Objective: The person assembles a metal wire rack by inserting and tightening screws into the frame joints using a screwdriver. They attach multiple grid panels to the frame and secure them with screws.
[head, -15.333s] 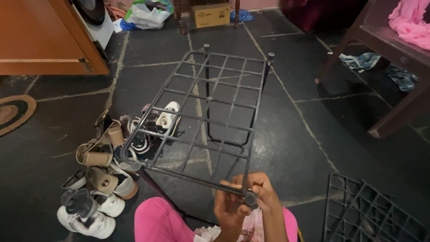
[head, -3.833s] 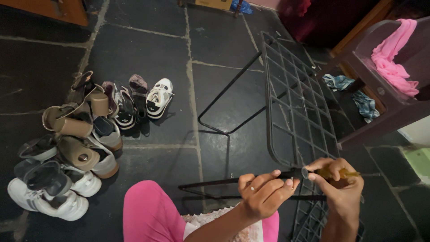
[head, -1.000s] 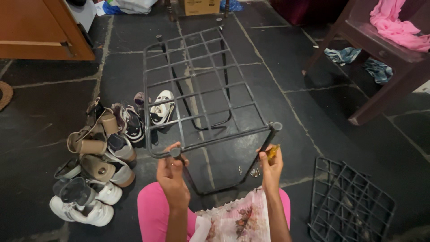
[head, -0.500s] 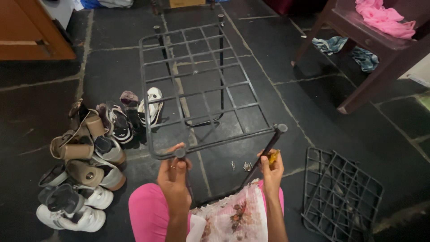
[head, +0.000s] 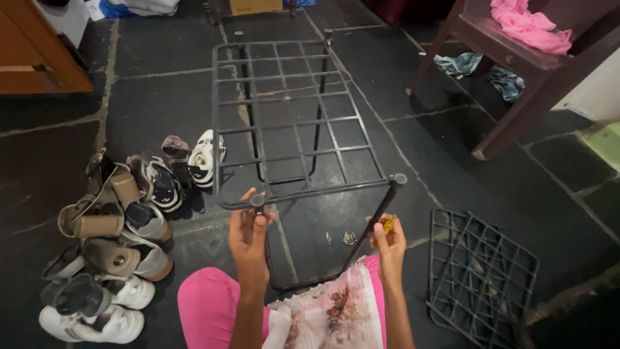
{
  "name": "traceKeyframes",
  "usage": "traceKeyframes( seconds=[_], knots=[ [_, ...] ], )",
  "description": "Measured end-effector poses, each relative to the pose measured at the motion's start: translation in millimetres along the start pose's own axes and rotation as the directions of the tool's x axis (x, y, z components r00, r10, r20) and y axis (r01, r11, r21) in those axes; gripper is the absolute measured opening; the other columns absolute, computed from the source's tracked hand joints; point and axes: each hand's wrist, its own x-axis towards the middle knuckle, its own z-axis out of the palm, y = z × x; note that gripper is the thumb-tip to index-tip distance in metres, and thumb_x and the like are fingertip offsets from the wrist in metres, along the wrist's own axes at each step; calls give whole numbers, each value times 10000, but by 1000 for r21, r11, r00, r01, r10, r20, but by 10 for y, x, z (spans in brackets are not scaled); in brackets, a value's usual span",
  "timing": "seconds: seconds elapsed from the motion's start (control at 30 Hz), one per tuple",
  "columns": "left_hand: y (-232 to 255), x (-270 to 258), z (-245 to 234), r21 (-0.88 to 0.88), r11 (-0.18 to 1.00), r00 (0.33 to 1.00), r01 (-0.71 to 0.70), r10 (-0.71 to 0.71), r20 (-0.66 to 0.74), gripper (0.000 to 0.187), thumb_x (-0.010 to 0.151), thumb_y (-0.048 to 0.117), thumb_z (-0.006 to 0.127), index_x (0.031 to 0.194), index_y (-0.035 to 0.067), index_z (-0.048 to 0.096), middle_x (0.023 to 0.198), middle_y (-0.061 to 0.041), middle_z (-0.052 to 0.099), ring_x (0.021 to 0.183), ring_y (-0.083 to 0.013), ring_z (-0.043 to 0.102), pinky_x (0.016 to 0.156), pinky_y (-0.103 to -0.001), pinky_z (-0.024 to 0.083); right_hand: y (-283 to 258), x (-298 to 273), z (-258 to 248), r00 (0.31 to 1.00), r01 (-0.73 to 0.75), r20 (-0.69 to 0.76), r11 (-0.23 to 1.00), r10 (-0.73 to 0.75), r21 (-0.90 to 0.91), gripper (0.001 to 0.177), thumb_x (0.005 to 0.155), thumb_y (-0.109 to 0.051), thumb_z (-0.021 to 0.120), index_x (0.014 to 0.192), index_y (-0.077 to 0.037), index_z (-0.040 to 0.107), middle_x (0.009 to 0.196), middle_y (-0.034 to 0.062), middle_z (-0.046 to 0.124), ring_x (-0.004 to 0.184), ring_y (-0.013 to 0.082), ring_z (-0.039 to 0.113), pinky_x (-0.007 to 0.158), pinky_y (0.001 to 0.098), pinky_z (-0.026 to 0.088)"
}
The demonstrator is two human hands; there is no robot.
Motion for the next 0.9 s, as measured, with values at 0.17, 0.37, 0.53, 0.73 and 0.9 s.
traceKeyframes(
  seconds=[0.17,0.37,0.53,0.73,0.9],
  knots=[
    [22,-3,-28,13,999,999,-29,28,45,571,1012,115,654,1525,-22,446,1254,-77,618,1093,-163,620,1050,-324,449,-30,3,-23,1000,11,28,1000,-11,-24,291,1044,-250,641,1243,-37,653,839,-11,551,672,66,472,599,221,368],
    [-120,-138,-95,273,934,961,-231,263,-88,625,1001,123,646,1533,-28,356,1457,-99,505,1292,-203,543,1137,-357,380,-385,-45,58,996,94,20,966,-92,-239,356,1042,-213,516,1343,-41,594,1043,-23,567,736,54,459,639,211,400],
    [-434,-433,78,483,656,718,-580,692,-78,291,1042,108,645,1309,79,534,1200,-24,616,1110,-158,595,1040,-326,491,-739,-77,52,991,132,32,922,-129,-363,422,1057,-157,489,1465,-65,543,946,11,544,754,56,448,676,207,388],
    [-876,-187,719,334,927,938,-172,51,342,213,1069,136,509,1196,9,624,1178,-158,715,1143,-285,673,1026,-362,476,-833,-93,-4,977,174,-56,928,-204,-329,351,1058,-109,542,1402,-46,507,957,16,631,723,52,493,633,209,414],
    [-1343,387,1354,-189,881,767,434,-251,591,372,1090,252,455,1331,-5,574,1266,-133,673,1158,-220,679,1059,-349,506,-993,-114,8,962,209,-48,839,-269,-503,309,1023,-82,621,1327,-27,611,1024,46,671,855,76,584,730,214,468]
  ],
)
